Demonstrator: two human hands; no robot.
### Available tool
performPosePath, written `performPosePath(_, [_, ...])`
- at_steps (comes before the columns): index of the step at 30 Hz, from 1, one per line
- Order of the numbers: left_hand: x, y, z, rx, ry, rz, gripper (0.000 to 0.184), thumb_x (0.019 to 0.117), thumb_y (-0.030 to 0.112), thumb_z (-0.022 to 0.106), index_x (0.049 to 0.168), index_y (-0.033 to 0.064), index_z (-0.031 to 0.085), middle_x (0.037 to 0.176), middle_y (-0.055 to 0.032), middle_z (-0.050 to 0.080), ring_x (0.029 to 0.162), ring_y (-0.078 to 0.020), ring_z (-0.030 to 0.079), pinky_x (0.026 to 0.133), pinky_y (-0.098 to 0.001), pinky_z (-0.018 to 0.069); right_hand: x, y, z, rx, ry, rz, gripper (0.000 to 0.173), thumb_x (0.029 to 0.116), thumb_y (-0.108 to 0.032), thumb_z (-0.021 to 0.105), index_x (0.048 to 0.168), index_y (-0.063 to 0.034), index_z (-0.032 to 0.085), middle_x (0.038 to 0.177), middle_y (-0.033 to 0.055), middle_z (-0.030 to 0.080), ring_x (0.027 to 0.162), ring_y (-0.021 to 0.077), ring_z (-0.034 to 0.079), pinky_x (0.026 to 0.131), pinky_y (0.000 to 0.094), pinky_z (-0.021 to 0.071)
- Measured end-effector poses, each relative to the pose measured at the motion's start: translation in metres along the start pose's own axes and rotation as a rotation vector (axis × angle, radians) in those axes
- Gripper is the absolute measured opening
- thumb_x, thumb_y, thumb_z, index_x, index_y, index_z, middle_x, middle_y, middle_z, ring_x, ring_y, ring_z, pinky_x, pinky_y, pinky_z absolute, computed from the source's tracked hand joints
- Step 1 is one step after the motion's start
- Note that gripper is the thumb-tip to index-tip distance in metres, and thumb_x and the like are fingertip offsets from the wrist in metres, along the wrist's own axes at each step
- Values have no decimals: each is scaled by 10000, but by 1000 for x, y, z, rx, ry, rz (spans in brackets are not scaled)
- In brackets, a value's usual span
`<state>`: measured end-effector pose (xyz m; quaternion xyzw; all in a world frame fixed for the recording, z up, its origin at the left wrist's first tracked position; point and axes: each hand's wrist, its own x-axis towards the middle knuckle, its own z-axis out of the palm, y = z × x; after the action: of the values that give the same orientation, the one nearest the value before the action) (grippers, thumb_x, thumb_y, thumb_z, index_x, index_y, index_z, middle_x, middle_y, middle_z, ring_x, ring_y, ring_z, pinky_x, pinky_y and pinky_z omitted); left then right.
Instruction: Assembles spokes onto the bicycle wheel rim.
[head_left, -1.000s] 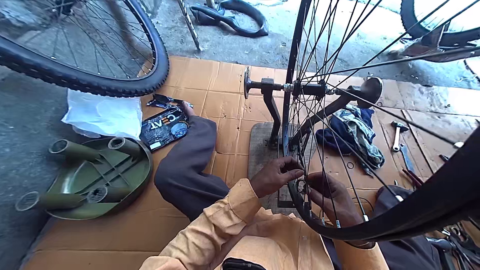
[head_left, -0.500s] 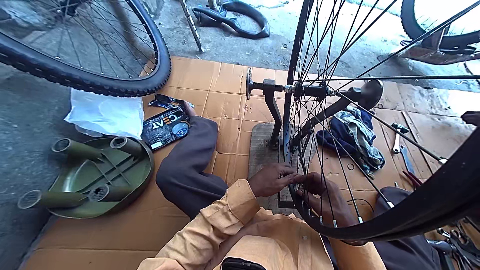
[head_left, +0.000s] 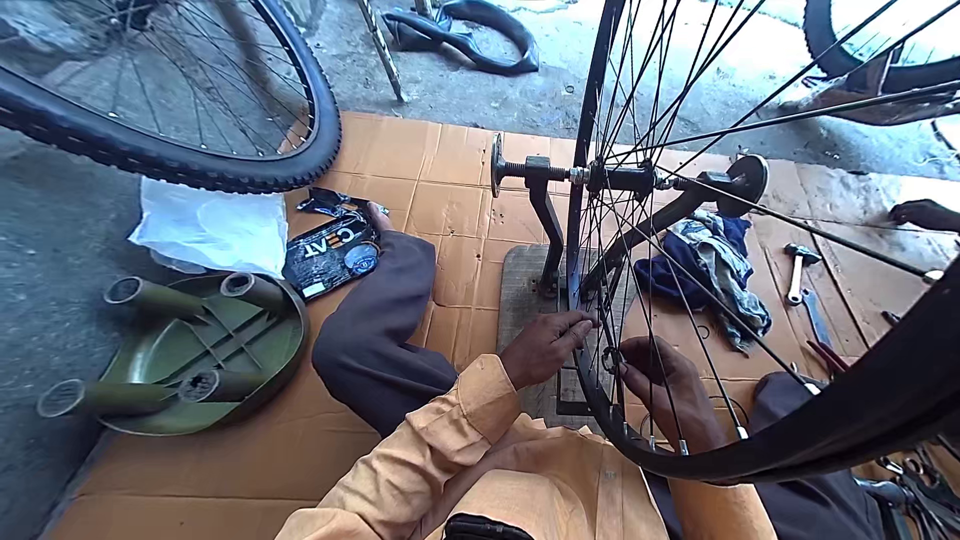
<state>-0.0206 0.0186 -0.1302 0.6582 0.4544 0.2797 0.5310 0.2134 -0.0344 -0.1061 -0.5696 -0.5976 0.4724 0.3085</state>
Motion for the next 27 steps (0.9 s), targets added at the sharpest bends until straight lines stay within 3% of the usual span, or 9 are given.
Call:
performPosePath(2, [2,-2,7,61,-32,47,273,1083,226,502,1169,105,731,904,-14,676,738,-114,614,699,-317,537,0,3,5,-16,13,-2,216,937,-69,674,1145,-127,668,862,28,695,710,127,663,619,297,571])
performPosePath(5, [4,1,15,115,11,51,175,1023,231,637,1029,108,761,893,1,691,717,-102,625,674,-303,549,0,16,17,66,1,-14,236,914,-100,723,1135,-126,647,875,28,696,719,123,665,620,294,571])
performPosePath(9, [5,-3,13,77,13,62,183,1002,270,671,1023,115,767,907,10,682,719,-89,606,671,-280,532,-4,7,21,153,-14,4,254,921,-90,727,1151,-119,624,910,25,688,763,109,664,658,268,577])
performPosePath(13, [7,-11,10,33,-31,90,209,1017,293,644,1027,126,769,908,15,666,714,-83,588,652,-276,518,-3,20,22,107,-7,41,268,898,-133,749,1142,-146,639,889,33,692,732,153,666,628,317,579])
performPosePath(16, [9,-13,4,113,-182,118,302,1059,344,556,1074,124,763,1038,1,705,942,-92,661,860,-336,562,-5,18,24,79,5,21,299,888,-169,773,1155,-149,640,875,31,689,723,157,666,629,326,584])
performPosePath(18, [11,-12,2,164,-290,127,345,1077,353,508,1094,111,754,1060,-15,695,990,-105,652,911,-361,543,-6,13,24,94,1,15,318,895,-163,776,1173,-138,622,900,26,692,751,141,676,653,307,594])
performPosePath(21, [11,-10,1,179,-349,120,362,1089,336,484,1106,88,747,1059,-29,687,993,-111,647,914,-355,533,-5,9,28,165,28,11,338,881,-101,778,1176,-102,611,883,44,693,744,141,680,661,294,597])
performPosePath(24, [13,-12,-2,151,-359,140,372,1103,302,450,1087,64,736,1050,-40,690,995,-112,649,922,-337,532,-6,18,30,104,66,-12,364,861,-156,796,1172,-118,610,825,31,681,680,141,655,607,301,573])
performPosePath(27, [14,-12,-3,136,-368,143,349,1100,281,458,1075,62,729,1016,-40,690,955,-111,650,889,-332,534,-5,-8,29,135,43,-32,329,871,-72,768,1157,-71,606,823,31,685,686,116,662,622,255,575])
